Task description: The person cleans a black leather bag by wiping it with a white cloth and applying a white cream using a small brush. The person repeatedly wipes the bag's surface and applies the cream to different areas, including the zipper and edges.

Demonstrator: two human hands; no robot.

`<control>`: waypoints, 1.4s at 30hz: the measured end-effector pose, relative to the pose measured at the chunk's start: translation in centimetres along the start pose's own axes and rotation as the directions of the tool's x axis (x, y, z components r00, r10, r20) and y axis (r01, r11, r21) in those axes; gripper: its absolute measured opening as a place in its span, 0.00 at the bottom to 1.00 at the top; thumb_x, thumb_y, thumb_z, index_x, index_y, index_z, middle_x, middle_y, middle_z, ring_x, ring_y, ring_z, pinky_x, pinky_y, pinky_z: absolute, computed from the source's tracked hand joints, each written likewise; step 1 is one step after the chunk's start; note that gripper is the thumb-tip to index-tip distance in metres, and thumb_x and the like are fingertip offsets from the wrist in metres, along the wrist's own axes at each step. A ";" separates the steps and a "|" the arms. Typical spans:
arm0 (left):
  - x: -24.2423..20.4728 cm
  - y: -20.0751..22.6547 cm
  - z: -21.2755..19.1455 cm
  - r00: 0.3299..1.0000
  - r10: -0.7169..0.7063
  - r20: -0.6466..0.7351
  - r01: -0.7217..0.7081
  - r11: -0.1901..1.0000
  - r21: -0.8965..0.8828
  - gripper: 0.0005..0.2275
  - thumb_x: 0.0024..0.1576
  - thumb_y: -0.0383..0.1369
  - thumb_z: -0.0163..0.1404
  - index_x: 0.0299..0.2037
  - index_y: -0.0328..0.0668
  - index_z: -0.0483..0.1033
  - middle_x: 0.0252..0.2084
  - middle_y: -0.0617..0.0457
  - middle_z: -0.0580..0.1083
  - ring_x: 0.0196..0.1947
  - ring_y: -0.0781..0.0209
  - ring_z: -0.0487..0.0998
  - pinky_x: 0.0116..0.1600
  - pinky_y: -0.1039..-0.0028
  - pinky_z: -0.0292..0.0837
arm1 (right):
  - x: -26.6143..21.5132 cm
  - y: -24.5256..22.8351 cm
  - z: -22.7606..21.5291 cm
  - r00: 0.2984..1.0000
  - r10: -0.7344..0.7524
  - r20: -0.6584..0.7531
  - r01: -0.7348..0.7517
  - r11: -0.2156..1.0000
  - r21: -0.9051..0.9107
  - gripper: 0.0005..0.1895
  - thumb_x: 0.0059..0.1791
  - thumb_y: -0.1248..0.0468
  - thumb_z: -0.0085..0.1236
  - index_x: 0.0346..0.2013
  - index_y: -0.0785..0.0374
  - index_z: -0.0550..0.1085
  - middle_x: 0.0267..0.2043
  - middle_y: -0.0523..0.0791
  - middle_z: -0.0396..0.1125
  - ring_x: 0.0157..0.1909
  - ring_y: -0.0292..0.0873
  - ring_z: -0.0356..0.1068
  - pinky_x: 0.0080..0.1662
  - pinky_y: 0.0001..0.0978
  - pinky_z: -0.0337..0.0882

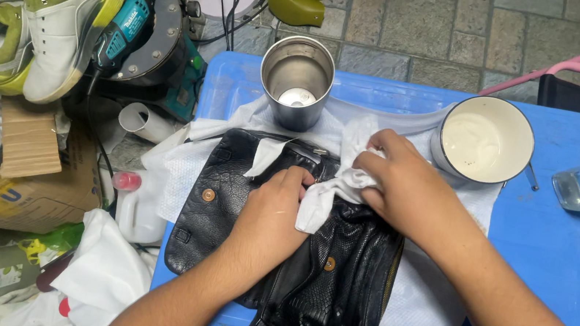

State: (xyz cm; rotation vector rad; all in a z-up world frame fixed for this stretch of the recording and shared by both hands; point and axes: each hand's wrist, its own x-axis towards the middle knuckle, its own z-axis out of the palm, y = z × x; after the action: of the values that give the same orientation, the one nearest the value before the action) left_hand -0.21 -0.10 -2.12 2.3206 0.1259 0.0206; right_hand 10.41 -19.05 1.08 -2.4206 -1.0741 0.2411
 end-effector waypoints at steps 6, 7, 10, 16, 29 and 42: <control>0.1 -0.4 0.2 1.000 -0.006 0.022 0.006 1.000 -0.011 0.18 0.47 0.30 0.60 0.46 0.32 0.71 0.39 0.39 0.77 0.40 0.40 0.80 0.45 0.57 0.77 | 1.1 -0.2 0.9 0.986 -0.159 0.051 0.157 0.986 0.049 0.17 0.36 0.70 0.64 0.39 0.63 0.76 0.51 0.52 0.66 0.53 0.57 0.69 0.51 0.45 0.70; 0.2 -0.6 0.2 1.000 0.006 0.030 -0.006 1.000 0.017 0.20 0.45 0.29 0.62 0.46 0.30 0.71 0.41 0.37 0.76 0.41 0.38 0.79 0.45 0.56 0.76 | 1.3 -0.4 1.3 0.980 -0.198 0.021 0.196 0.977 0.084 0.18 0.36 0.70 0.64 0.40 0.63 0.76 0.52 0.52 0.66 0.53 0.57 0.69 0.51 0.45 0.70; 0.4 -0.7 0.3 0.999 -0.005 0.052 0.004 1.000 0.019 0.21 0.43 0.29 0.63 0.45 0.29 0.70 0.42 0.35 0.76 0.43 0.35 0.79 0.47 0.55 0.76 | 1.7 -1.1 2.0 0.959 -0.283 -0.025 0.284 0.950 0.133 0.20 0.35 0.71 0.64 0.42 0.64 0.75 0.52 0.54 0.65 0.54 0.58 0.68 0.51 0.44 0.71; 0.5 -0.2 0.0 0.982 -0.139 0.131 0.149 0.986 -0.072 0.22 0.44 0.34 0.65 0.46 0.35 0.70 0.42 0.42 0.77 0.40 0.43 0.82 0.46 0.60 0.78 | 0.8 -1.0 -1.0 0.982 0.042 0.185 -0.023 0.994 -0.104 0.18 0.37 0.66 0.68 0.40 0.60 0.78 0.51 0.51 0.64 0.52 0.55 0.70 0.50 0.44 0.71; 0.6 -0.5 0.4 0.995 -0.036 0.089 0.034 0.999 0.020 0.26 0.44 0.36 0.68 0.46 0.33 0.66 0.44 0.37 0.76 0.46 0.36 0.78 0.48 0.55 0.75 | 2.7 -1.6 2.4 0.973 -0.228 0.037 0.230 0.971 -0.066 0.21 0.36 0.62 0.65 0.41 0.65 0.75 0.49 0.53 0.64 0.48 0.56 0.69 0.43 0.47 0.73; -0.1 0.5 -0.1 0.998 -0.027 0.058 0.027 1.000 0.001 0.31 0.47 0.33 0.65 0.55 0.34 0.58 0.49 0.32 0.73 0.43 0.32 0.78 0.45 0.53 0.74 | 1.1 -1.6 0.2 0.984 0.154 0.094 -0.102 0.905 -0.413 0.19 0.40 0.57 0.63 0.40 0.67 0.77 0.44 0.56 0.67 0.42 0.58 0.71 0.37 0.48 0.76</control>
State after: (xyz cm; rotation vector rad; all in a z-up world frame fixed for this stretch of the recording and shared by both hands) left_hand -0.26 -0.41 -1.65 2.3168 0.1276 -0.0604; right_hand 10.06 -17.24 1.73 -2.8904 -1.1084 0.2324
